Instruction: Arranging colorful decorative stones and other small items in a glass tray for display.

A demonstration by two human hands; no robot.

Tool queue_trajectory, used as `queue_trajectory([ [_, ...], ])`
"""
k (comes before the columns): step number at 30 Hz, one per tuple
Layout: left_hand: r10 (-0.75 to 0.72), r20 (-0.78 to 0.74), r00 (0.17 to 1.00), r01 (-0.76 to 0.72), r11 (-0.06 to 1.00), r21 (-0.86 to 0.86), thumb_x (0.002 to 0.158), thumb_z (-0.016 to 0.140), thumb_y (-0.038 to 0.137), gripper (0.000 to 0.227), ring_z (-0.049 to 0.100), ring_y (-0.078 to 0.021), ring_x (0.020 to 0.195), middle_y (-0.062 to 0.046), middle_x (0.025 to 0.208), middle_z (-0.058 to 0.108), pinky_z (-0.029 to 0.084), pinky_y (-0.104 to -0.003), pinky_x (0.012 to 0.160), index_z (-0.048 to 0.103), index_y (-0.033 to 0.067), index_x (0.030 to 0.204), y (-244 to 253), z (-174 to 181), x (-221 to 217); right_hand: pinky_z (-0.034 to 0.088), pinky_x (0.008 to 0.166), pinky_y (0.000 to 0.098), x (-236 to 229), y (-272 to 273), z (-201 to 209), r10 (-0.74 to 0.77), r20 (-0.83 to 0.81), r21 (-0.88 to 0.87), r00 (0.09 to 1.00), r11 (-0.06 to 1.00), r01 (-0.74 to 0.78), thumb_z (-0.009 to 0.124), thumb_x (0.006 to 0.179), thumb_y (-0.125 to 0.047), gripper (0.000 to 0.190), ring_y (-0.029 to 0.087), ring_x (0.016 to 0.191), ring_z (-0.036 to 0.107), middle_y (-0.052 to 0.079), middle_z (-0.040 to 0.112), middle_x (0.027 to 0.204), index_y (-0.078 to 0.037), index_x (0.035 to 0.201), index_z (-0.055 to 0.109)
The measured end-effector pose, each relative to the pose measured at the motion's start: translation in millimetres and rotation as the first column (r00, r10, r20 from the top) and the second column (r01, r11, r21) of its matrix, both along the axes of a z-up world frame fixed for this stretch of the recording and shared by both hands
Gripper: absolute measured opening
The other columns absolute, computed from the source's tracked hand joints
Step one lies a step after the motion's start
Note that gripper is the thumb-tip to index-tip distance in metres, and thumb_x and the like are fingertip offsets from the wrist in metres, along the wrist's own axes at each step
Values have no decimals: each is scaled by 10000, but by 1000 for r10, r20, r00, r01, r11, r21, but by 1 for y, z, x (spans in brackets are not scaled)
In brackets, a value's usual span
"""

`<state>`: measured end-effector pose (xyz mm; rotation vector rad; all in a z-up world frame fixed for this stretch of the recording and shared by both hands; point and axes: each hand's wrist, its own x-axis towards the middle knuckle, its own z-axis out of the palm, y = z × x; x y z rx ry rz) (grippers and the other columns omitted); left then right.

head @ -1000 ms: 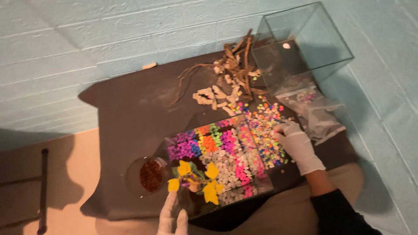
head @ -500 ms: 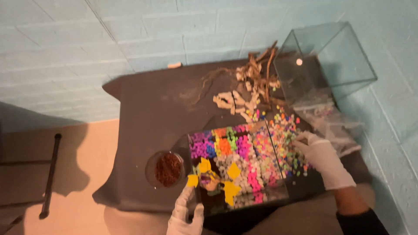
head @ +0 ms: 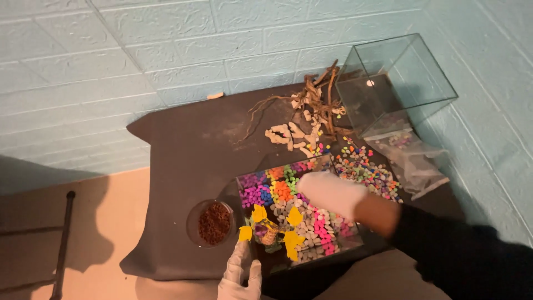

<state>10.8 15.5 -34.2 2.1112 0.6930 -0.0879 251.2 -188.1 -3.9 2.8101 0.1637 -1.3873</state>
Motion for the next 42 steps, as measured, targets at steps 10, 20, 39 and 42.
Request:
queue_trajectory([
  [10,-27,123,992,18,997,70,771,768,302,609,766,-8,1096,252,1342,729,610,-211,879,653,455,1349,0,-22,-4,314,543,347,18,-9,-71,282,-102,-20,954,958,-285,455,889,110,196,197,565,335,51,356,657,-61,798,483],
  [20,65,106,992,-56,995,-87,765,781,218,595,787,-15,1101,154,1271,804,603,-189,949,699,378,1332,-2,-9,0,505,645,354,48,-15,-157,559,-284,-175,779,769,-615,658,943,-73,58,196,623,494,21,582,735,-103,918,701],
  [39,54,60,997,-41,978,-202,859,694,172,667,747,-15,1164,116,1411,726,534,-168,990,552,341,1488,-12,51,6,581,780,301,-10,-122,101,199,665,217,720,870,-442,586,851,-126,261,171,909,703,22,751,1059,-160,1065,731],
  [42,228,81,970,-176,895,-410,851,653,122,705,667,-129,1084,-20,1282,748,469,-237,998,554,276,1531,-18,69,9,543,584,314,-7,-213,28,449,819,-172,357,786,-594,659,747,83,469,194,675,655,19,655,1173,-193,1123,612],
])
